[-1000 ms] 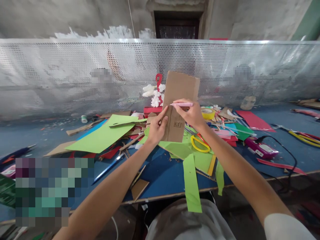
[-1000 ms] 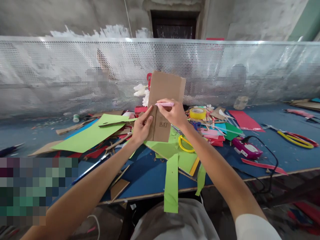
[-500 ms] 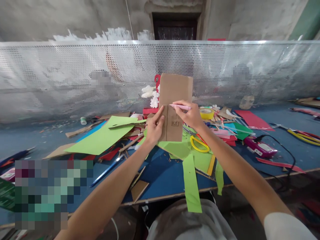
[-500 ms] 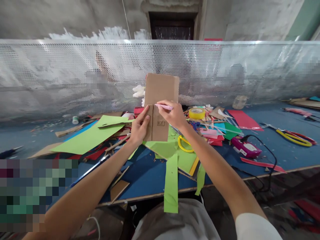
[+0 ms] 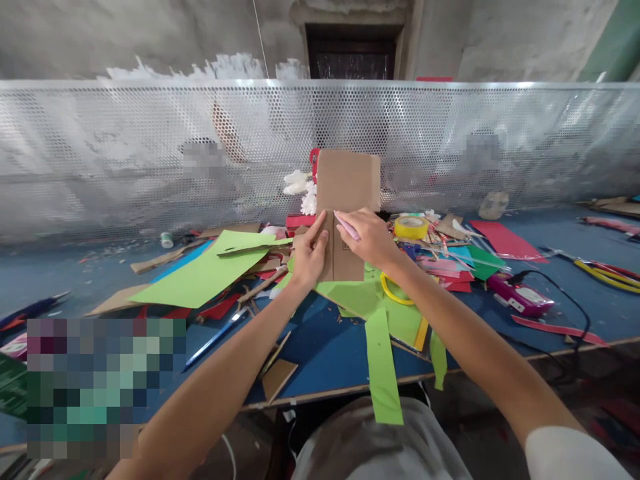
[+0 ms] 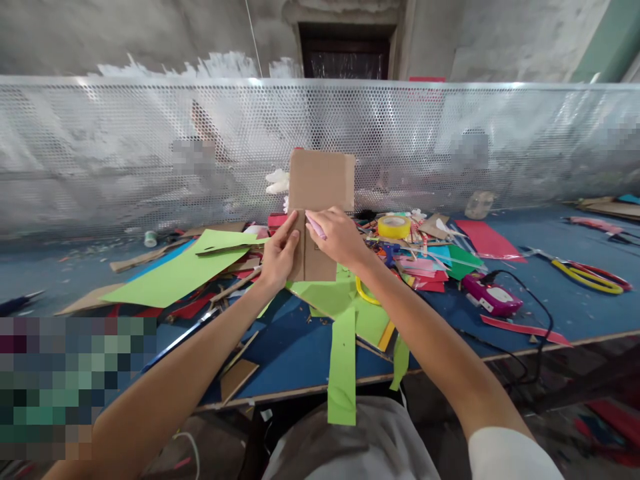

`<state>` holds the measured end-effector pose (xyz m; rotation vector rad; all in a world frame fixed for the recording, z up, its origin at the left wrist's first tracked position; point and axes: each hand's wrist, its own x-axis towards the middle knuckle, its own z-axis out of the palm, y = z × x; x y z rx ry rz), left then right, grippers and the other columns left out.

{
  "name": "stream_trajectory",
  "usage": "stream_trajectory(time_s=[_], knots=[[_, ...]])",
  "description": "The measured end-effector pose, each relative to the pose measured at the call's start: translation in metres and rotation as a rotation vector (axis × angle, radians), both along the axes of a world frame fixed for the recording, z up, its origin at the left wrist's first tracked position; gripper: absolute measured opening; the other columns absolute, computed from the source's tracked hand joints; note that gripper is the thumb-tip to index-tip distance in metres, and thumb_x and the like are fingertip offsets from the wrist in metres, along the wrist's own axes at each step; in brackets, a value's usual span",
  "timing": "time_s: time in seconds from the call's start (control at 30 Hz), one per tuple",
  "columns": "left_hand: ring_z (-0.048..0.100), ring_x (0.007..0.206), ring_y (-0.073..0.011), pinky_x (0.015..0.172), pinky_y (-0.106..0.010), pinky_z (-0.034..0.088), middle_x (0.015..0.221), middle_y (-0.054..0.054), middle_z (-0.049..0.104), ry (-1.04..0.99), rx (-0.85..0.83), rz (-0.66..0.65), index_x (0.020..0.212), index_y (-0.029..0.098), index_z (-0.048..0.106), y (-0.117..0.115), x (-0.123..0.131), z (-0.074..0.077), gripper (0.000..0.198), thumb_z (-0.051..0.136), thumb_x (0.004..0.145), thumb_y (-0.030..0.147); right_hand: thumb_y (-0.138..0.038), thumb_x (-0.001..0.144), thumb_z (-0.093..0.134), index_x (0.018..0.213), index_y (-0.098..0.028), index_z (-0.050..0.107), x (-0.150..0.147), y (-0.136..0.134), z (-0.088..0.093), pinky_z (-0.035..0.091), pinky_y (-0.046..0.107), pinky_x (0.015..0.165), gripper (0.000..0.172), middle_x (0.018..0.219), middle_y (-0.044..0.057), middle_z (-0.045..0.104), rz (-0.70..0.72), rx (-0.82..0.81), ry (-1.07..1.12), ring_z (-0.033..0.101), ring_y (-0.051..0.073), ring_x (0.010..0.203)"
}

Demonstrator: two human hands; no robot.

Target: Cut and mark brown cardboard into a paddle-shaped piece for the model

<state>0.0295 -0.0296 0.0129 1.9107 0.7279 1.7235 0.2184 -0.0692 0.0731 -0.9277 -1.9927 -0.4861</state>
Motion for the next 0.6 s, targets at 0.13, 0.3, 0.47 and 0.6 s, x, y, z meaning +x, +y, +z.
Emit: stream_trajectory(time_s=[0.13, 0.3, 0.47, 0.6], knots=[[0.066, 0.142, -0.0298, 0.119, -0.053, 0.058, 0.137, -0.007, 0.077, -0.037, -0.001, -0.002, 0.159, 0.025, 0.060, 0.009, -0.002, -0.004, 0.057, 0.062, 0.107, 0.047, -0.026, 0.110, 0.051, 0.139, -0.017, 0.073, -0.007, -0.004, -0.003, 0.052, 0.047, 0.108, 0.037, 0.125, 0.015, 0.081, 0.010, -0.042, -0.073, 0.071, 0.030, 0.115], [0.056, 0.153, -0.0268, 0.129, -0.053, 0.047, 0.153, -0.006, 0.070, -0.077, 0.017, -0.022, 0.158, 0.029, 0.060, 0.021, -0.005, -0.008, 0.054, 0.061, 0.106, 0.044, -0.023, 0.108, 0.051, 0.127, -0.018, 0.074, -0.017, -0.009, -0.011, 0.050, 0.046, 0.107, 0.031, 0.118, 0.015, 0.080, -0.001, -0.105, -0.195, 0.069, 0.030, 0.109], [0.049, 0.159, -0.0250, 0.133, -0.051, 0.041, 0.156, -0.006, 0.067, -0.112, -0.006, -0.028, 0.160, 0.029, 0.058, 0.024, -0.009, -0.008, 0.056, 0.061, 0.106, 0.044, -0.019, 0.104, 0.053, 0.104, -0.018, 0.077, -0.023, -0.015, -0.014, 0.050, 0.042, 0.097, 0.024, 0.096, 0.012, 0.080, 0.037, -0.152, -0.260, 0.068, 0.028, 0.093], [0.049, 0.159, -0.0260, 0.133, -0.052, 0.042, 0.153, -0.005, 0.069, -0.117, -0.025, -0.033, 0.159, 0.029, 0.060, 0.022, -0.008, -0.006, 0.056, 0.061, 0.106, 0.046, -0.022, 0.105, 0.054, 0.105, -0.018, 0.078, -0.021, -0.016, -0.013, 0.052, 0.040, 0.095, 0.024, 0.095, 0.011, 0.080, 0.028, -0.155, -0.200, 0.069, 0.026, 0.091]])
